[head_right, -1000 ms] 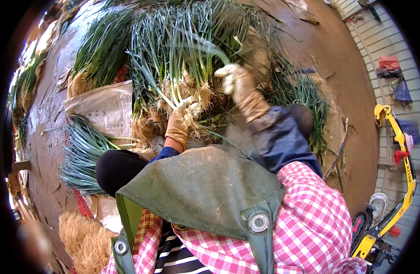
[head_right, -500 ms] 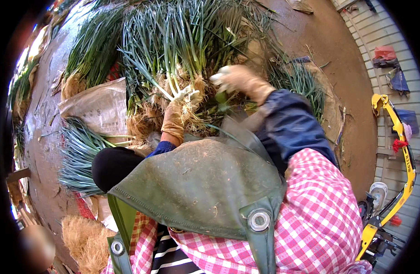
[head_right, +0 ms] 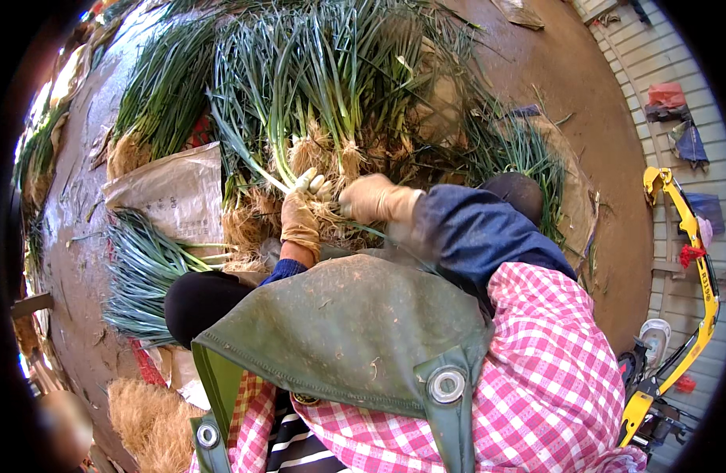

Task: The person cleans green onions by hand, peeling away outer layers and snapping off roots from a large pile on the floor while seated.

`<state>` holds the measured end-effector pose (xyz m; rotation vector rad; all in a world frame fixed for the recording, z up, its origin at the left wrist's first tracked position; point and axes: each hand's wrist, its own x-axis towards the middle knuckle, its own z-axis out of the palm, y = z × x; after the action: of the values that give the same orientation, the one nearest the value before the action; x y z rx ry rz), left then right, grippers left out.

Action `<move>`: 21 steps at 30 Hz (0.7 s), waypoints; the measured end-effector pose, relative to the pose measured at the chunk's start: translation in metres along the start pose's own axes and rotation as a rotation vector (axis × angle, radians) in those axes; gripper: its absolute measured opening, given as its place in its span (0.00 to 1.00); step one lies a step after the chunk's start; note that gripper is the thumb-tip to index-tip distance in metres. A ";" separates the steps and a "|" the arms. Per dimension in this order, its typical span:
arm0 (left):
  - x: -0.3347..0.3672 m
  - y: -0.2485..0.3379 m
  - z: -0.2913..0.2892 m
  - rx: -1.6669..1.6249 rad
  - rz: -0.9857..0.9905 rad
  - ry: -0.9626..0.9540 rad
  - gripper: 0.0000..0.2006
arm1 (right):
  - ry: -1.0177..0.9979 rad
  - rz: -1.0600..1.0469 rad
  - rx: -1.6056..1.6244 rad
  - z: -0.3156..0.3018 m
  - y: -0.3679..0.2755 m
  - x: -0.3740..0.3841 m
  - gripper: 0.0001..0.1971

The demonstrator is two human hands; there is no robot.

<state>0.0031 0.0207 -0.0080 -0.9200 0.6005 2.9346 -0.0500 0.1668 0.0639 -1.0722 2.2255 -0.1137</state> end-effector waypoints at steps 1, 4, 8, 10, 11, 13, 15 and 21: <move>-0.001 -0.005 0.004 0.030 0.009 0.033 0.12 | 0.120 0.142 0.032 0.000 0.018 0.010 0.09; -0.008 -0.004 0.003 0.094 -0.172 -0.027 0.12 | 0.312 0.493 0.418 -0.031 0.039 0.049 0.17; -0.005 -0.005 0.005 0.177 -0.146 -0.025 0.11 | 0.405 0.620 0.194 -0.031 0.054 0.110 0.25; -0.006 -0.012 0.019 0.280 -0.074 -0.025 0.14 | 0.410 0.647 0.178 -0.017 0.084 0.117 0.27; -0.003 -0.007 0.010 0.305 -0.004 -0.019 0.14 | 0.366 0.637 0.253 -0.021 0.081 0.125 0.24; 0.005 -0.006 -0.001 0.262 0.198 0.071 0.14 | 0.330 0.478 0.745 -0.023 0.075 0.132 0.17; 0.002 -0.006 0.000 0.292 0.159 0.137 0.14 | 0.272 0.057 1.317 -0.011 0.079 0.116 0.09; -0.005 -0.015 0.005 -0.061 -0.126 -0.075 0.17 | -0.063 -0.114 1.816 0.009 0.062 0.103 0.13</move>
<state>0.0060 0.0366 -0.0068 -0.8163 0.4357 2.8738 -0.1320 0.1354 -0.0184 -0.0848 1.0866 -1.6639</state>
